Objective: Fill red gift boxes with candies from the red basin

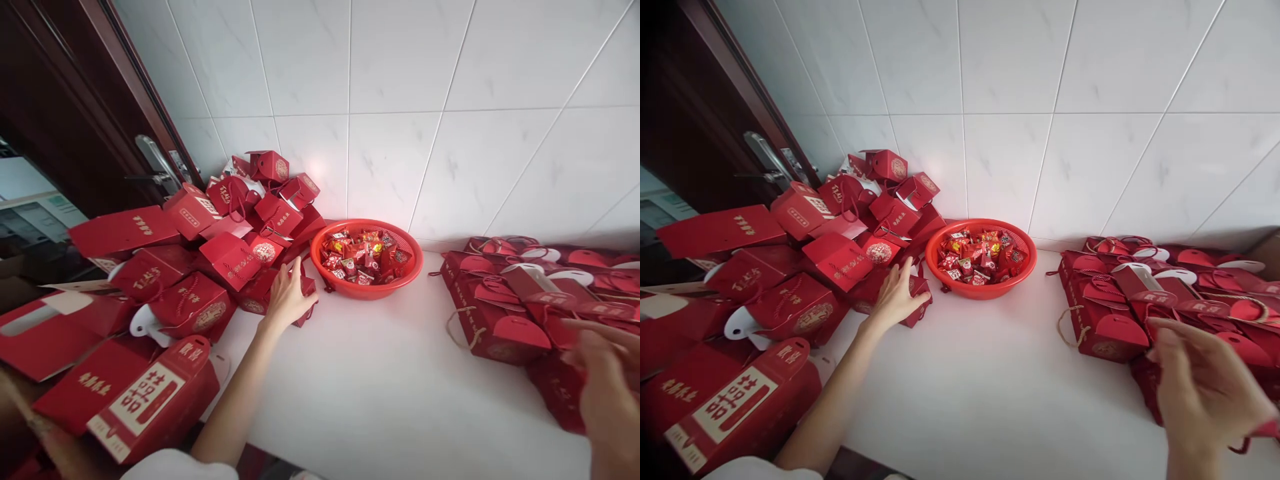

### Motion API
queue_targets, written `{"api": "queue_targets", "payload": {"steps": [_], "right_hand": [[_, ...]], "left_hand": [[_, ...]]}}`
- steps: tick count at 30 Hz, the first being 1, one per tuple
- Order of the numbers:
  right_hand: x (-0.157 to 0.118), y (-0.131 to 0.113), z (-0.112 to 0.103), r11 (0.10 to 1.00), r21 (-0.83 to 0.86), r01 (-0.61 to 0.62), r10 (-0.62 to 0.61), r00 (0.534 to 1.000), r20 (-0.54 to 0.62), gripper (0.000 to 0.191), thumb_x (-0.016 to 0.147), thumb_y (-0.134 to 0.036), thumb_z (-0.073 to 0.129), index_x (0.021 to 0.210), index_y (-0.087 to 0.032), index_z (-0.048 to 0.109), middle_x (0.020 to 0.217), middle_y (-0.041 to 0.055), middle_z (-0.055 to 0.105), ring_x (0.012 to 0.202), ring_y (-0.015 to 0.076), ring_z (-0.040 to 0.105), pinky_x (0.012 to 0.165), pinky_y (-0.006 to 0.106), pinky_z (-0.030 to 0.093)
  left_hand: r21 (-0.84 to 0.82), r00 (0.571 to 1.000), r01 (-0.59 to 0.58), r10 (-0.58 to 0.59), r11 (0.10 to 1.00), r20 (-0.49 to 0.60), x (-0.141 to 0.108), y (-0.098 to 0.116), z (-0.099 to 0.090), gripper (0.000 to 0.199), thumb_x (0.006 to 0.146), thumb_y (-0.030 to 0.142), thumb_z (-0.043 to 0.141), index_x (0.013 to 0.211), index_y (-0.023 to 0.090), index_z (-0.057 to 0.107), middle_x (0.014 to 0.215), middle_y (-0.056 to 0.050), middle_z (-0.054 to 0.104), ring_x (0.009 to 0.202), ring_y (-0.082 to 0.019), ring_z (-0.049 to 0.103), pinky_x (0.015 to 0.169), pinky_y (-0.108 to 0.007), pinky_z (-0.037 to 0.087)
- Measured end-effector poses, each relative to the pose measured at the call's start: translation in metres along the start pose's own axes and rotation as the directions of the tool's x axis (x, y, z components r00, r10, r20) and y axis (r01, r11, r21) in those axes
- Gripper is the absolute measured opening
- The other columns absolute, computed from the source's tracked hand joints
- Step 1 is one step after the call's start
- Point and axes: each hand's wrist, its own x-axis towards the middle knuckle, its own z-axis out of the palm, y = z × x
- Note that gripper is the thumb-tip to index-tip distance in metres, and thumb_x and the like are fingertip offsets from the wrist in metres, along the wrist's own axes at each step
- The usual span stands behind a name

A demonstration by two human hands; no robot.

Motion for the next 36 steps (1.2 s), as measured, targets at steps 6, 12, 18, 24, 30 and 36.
{"api": "queue_targets", "payload": {"steps": [6,12,18,24,30,36], "right_hand": [[-0.039,-0.011,0.054,0.997,0.081,0.000,-0.049,0.796,0.603,0.027,0.086,-0.050,0.067,0.088,-0.023,0.072,0.073,0.0058,0.070,0.053,0.0176,0.059,0.049,0.031,0.050],[-0.078,-0.027,0.096,0.935,0.047,-0.351,0.056,0.278,0.959,0.050,0.095,-0.061,0.050,0.127,-0.023,0.054,0.117,0.0138,0.067,0.068,0.0168,0.068,0.055,0.030,0.055],[-0.077,-0.058,0.129,0.866,0.089,-0.492,0.020,0.211,0.977,0.058,0.091,-0.061,0.059,0.134,-0.025,0.046,0.117,0.0103,0.065,0.072,0.0147,0.066,0.059,0.028,0.055],[-0.070,-0.070,0.133,0.935,0.142,-0.324,-0.014,0.367,0.930,0.046,0.092,-0.056,0.059,0.123,-0.024,0.049,0.093,0.0049,0.068,0.072,0.0180,0.066,0.060,0.030,0.054],[-0.063,-0.075,0.133,0.982,0.173,0.078,-0.189,0.462,0.866,0.038,0.095,-0.042,0.054,0.129,-0.026,0.047,0.092,0.0040,0.071,0.075,0.0202,0.068,0.068,0.032,0.053],[-0.062,-0.061,0.138,0.986,0.116,0.123,-0.163,0.510,0.845,0.026,0.103,-0.033,0.032,0.123,-0.024,0.045,0.059,-0.0070,0.047,0.045,0.0146,0.045,0.053,0.026,0.039]], "left_hand": [[-0.030,0.994,-0.033,0.036,0.999,0.104,-0.023,-0.002,-0.011,0.099,0.073,0.023,0.072,0.159,0.026,0.023,0.151,-0.019,0.045,0.133,-0.043,0.049,0.105,-0.057,0.042],[-0.328,0.833,-0.487,0.543,0.810,0.103,-0.063,0.018,-0.027,0.103,0.078,0.022,0.074,0.160,0.041,0.015,0.167,-0.010,0.016,0.146,-0.038,0.035,0.110,-0.048,0.045],[-0.408,0.707,-0.672,0.699,0.618,-0.106,-0.072,0.040,-0.004,0.098,0.077,0.019,0.072,0.157,0.040,0.019,0.167,-0.014,0.006,0.136,-0.038,0.045,0.106,-0.054,0.046],[-0.477,0.703,-0.694,0.650,0.539,-0.289,-0.073,0.041,0.008,0.067,0.086,0.049,0.062,0.147,0.032,0.041,0.162,-0.015,0.018,0.122,-0.035,0.052,0.106,-0.057,0.042],[-0.674,0.818,-0.522,0.531,0.522,-0.221,-0.072,0.044,0.018,0.054,0.092,0.061,0.054,0.137,0.031,0.057,0.162,-0.011,0.025,0.126,-0.032,0.053,0.107,-0.052,0.044],[-0.835,0.991,-0.063,0.137,0.547,0.014,-0.062,0.059,0.014,0.031,0.093,0.048,0.061,0.107,0.022,0.073,0.116,-0.008,0.071,0.118,-0.026,0.063,0.098,-0.035,0.051]]}}
